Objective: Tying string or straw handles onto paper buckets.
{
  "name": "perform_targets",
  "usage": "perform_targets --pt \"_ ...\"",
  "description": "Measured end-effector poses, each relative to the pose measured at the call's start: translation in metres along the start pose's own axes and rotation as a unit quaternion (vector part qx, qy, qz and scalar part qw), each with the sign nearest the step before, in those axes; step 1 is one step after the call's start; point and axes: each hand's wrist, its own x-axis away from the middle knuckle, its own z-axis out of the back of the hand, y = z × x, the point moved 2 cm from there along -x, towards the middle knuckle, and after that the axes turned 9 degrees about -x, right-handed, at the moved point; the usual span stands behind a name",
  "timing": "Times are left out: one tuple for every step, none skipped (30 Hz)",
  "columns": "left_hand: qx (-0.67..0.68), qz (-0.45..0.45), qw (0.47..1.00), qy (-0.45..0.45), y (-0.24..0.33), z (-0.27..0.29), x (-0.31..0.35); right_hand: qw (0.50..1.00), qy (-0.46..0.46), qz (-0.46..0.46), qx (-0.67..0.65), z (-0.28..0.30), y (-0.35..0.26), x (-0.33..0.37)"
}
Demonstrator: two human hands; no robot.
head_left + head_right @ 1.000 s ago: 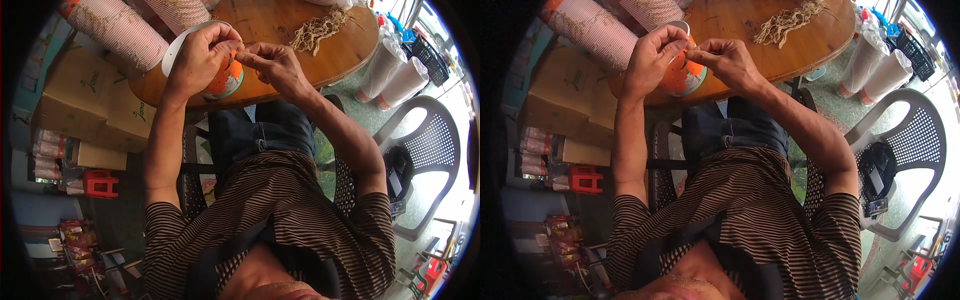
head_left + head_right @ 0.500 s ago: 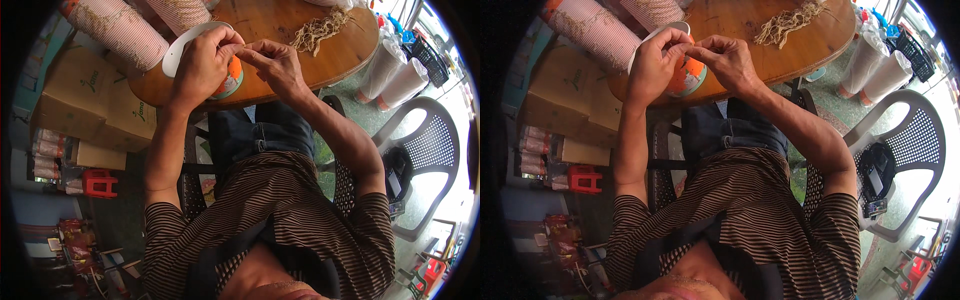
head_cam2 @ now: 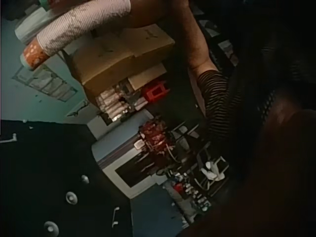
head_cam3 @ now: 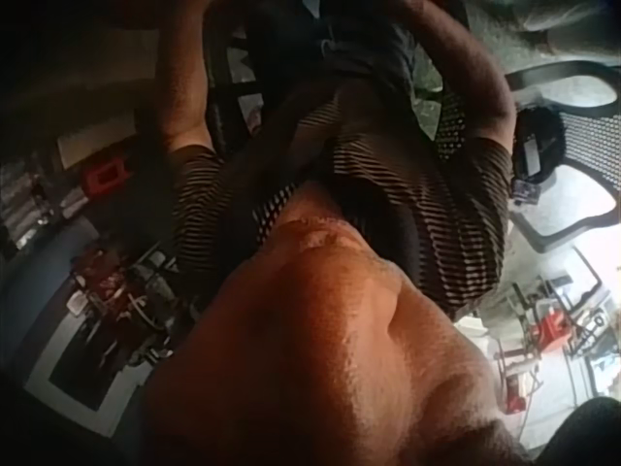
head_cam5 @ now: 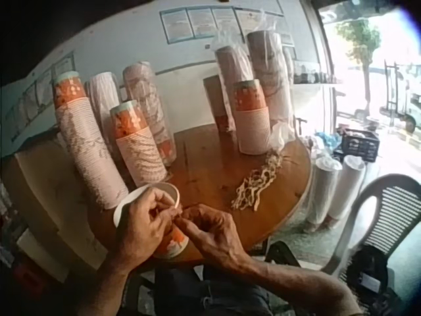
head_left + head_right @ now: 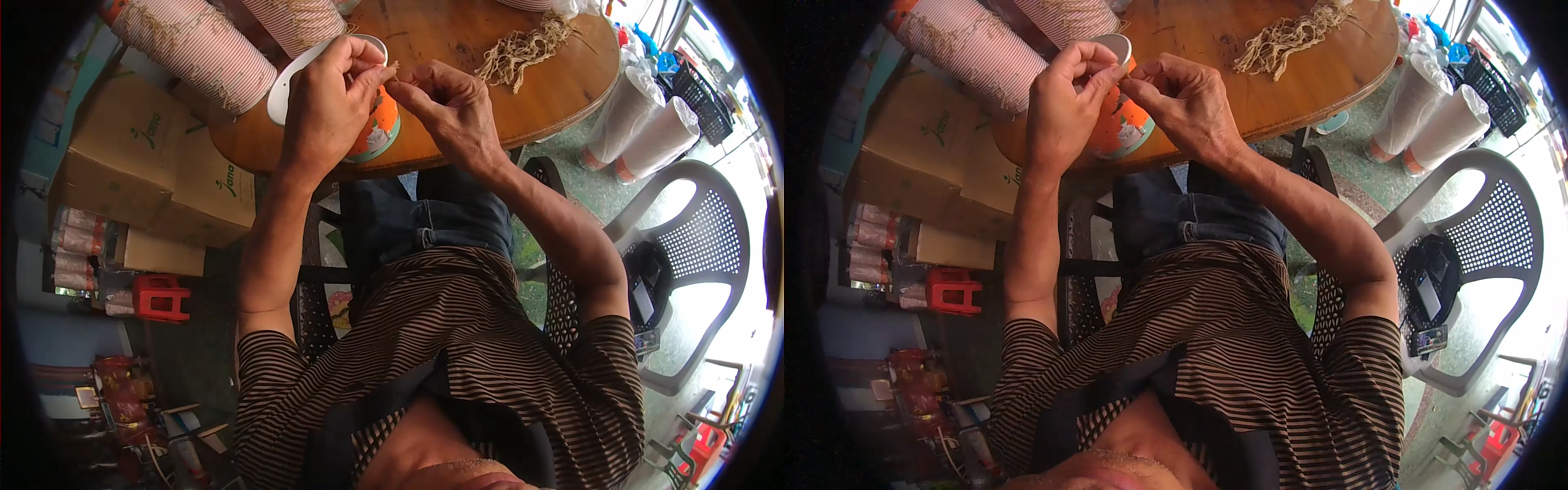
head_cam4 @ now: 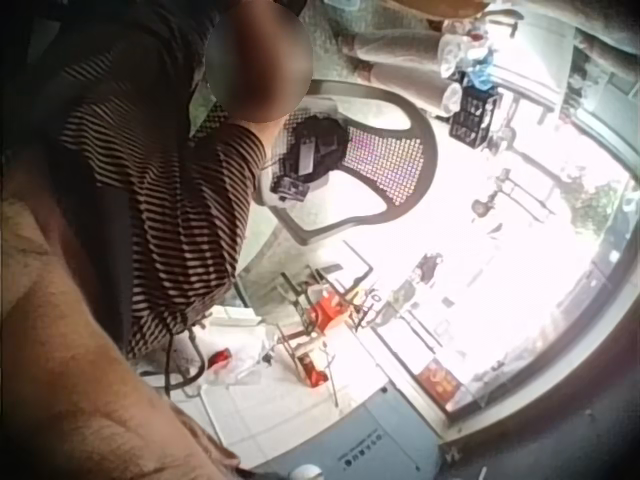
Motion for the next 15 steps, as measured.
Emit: perform_targets --pt "0.000 0.000 1.000 0.000 -0.0018 -0.0003 0.0000 1.000 0.000 0.000 0.000 0.0007 0.0014 -0.0010" --pt "0.008 -0.007 1.000 0.000 -0.0050 -0.0010 0.0002 1.000 -0.002 0.004 -0.010 0.0014 0.0028 -0.0021" --pt "0.016 -0.013 1.000 0.001 -0.0065 -0.0008 0.0008 1.000 -0.005 0.007 -0.020 0.0012 0.0036 -0.0025" --pt "0.015 -0.012 1.000 0.001 -0.0063 -0.0005 0.0016 1.000 -0.006 0.007 -0.020 0.0010 0.0038 -0.0023" --pt "-0.011 -0.034 0.999 0.014 -0.0041 0.0005 0.0027 1.000 -0.007 0.009 -0.016 0.0009 0.0038 -0.0022" --pt "-0.037 -0.056 0.997 0.025 -0.0029 0.0006 0.0031 1.000 -0.006 0.011 -0.011 0.0013 0.0038 -0.0022" --pt "-0.036 -0.056 0.997 0.025 -0.0040 -0.0001 0.0029 1.000 -0.006 0.011 -0.010 0.0019 0.0031 -0.0021" --pt "-0.056 -0.077 0.995 0.032 -0.0051 -0.0008 0.0027 1.000 -0.011 0.008 -0.004 0.0025 0.0015 -0.0021" --pt "-0.076 -0.098 0.992 0.039 -0.0053 -0.0006 0.0028 1.000 -0.016 0.005 0.002 0.0025 0.0003 -0.0019" --pt "-0.076 -0.098 0.992 0.039 -0.0058 0.0000 0.0027 1.000 -0.017 0.005 0.002 0.0030 0.0011 -0.0024" --pt "-0.089 -0.114 0.989 0.035 -0.0055 0.0004 0.0028 1.000 -0.023 0.004 -0.007 0.0033 0.0027 -0.0033" --pt "-0.101 -0.131 0.986 0.029 -0.0054 0.0002 0.0027 0.999 -0.028 0.004 -0.016 0.0032 0.0032 -0.0040" --pt "-0.101 -0.131 0.986 0.029 -0.0060 0.0001 0.0024 0.999 -0.028 0.004 -0.016 0.0031 0.0030 -0.0040" --pt "-0.107 -0.138 0.984 0.026 -0.0063 -0.0003 0.0023 0.999 -0.030 -0.007 -0.029 0.0027 0.0024 -0.0041" --pt "-0.113 -0.146 0.983 0.023 -0.0065 -0.0006 0.0023 0.998 -0.032 -0.017 -0.042 0.0025 0.0019 -0.0042"
